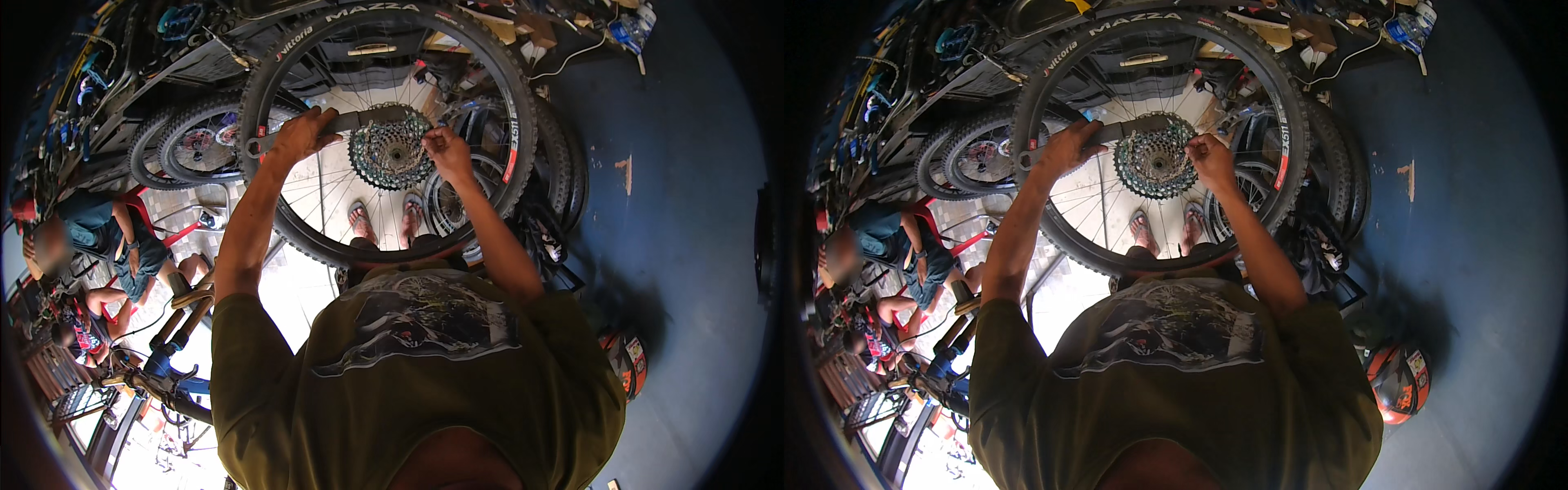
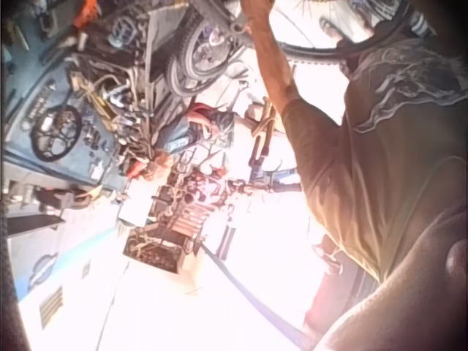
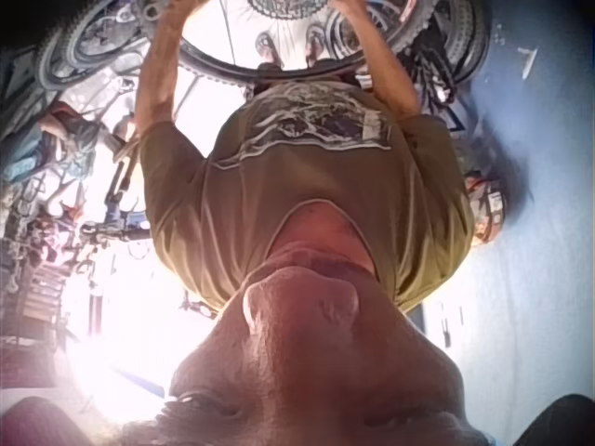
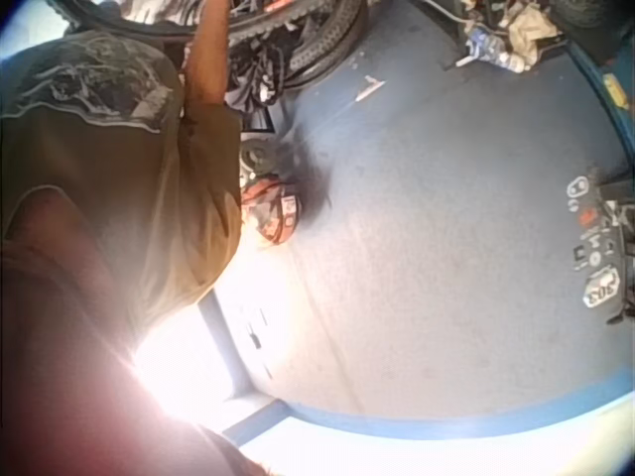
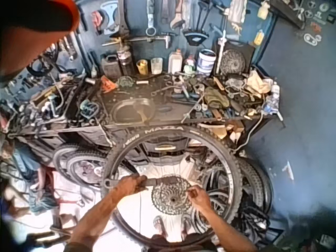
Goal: The person works on a bicycle wheel's cassette, using a chain whip and adjustable wrench to loosen and remove the lockring. The person then removes the cassette from the wheel hub and places it on the workbench.
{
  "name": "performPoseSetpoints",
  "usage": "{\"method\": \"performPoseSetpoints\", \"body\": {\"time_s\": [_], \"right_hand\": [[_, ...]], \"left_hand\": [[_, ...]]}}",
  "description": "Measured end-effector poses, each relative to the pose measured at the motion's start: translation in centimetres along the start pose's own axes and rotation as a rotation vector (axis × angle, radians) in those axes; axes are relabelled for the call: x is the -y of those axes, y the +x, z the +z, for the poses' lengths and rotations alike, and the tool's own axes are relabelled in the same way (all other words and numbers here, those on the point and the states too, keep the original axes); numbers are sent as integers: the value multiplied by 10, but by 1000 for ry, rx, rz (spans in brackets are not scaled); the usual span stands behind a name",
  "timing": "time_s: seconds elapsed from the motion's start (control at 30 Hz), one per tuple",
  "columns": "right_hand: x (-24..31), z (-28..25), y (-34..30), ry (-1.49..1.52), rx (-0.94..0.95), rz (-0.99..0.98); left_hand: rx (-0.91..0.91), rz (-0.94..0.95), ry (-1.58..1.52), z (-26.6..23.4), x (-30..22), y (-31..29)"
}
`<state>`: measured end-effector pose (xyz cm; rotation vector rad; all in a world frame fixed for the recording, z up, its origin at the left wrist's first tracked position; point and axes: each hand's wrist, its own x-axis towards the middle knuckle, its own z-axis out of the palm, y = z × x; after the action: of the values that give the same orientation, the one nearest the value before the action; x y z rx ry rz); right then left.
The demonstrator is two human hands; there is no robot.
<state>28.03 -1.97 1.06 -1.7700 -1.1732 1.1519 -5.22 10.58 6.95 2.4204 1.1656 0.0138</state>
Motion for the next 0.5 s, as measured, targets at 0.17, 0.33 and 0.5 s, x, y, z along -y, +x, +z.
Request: {"method": "performPoseSetpoints", "body": {"time_s": [0.17,0.33,0.5], "right_hand": [[-4,-1,-1,77,18,-56],[9,-1,-7,58,30,-49],[4,2,-8,291,24,-109]], "left_hand": [[-20,-2,18,-1,-1,-1],[11,-34,12,1,1,-4],[41,-59,4,-1,-2,-1]]}}
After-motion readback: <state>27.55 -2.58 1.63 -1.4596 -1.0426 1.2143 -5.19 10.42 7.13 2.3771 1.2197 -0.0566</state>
